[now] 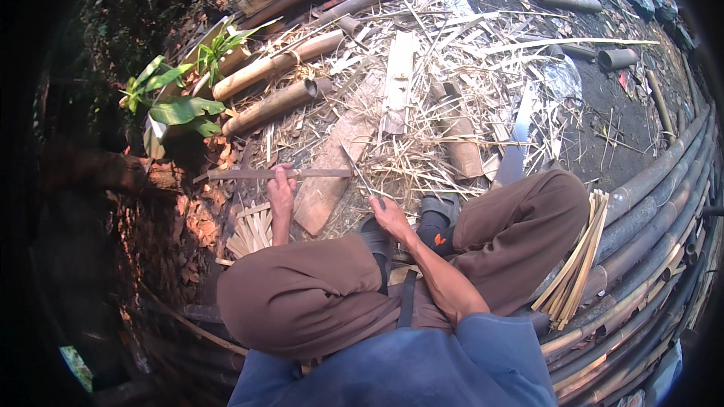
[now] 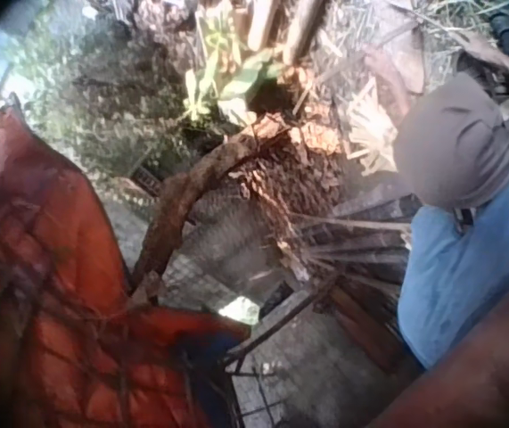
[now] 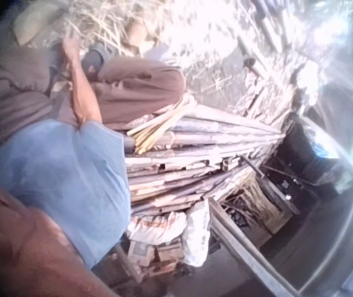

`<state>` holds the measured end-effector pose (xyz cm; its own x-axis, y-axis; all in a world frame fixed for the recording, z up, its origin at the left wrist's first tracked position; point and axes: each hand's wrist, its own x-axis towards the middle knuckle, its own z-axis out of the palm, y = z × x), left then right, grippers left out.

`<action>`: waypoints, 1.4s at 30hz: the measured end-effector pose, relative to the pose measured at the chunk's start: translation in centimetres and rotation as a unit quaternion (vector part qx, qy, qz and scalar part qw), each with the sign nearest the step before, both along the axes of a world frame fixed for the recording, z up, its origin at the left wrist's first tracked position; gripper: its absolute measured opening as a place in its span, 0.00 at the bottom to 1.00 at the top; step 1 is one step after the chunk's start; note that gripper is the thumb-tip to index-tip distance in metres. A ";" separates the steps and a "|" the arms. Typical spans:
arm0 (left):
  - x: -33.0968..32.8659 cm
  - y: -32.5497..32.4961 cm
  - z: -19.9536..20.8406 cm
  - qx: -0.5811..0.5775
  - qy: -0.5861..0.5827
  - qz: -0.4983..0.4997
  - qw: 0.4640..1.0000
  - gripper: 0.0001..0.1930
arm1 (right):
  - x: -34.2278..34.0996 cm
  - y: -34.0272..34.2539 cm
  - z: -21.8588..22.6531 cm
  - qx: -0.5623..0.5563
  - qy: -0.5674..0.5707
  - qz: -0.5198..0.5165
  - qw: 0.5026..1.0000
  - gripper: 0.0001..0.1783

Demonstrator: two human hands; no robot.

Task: The person sits on the ground and uses a machete to split bamboo strips into thinner pieces. They repeatedly pick up bamboo strips, position them on a wooden block, and strike them with the machete to create smaller slivers.

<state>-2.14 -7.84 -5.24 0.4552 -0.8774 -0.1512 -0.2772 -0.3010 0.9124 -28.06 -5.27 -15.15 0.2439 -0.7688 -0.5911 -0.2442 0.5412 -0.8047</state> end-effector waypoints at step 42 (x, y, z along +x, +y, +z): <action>0.6 -6.0 5.3 -0.378 0.030 0.334 0.863 0.25 | 1.3 -0.4 3.4 -0.104 0.102 0.092 0.985 0.26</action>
<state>-1.51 -13.86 0.05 0.9090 -0.2792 0.3094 -0.2187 0.3126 0.9244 -26.72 -5.62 -11.71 0.2832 -0.8327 -0.4759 -0.4913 0.3003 -0.8176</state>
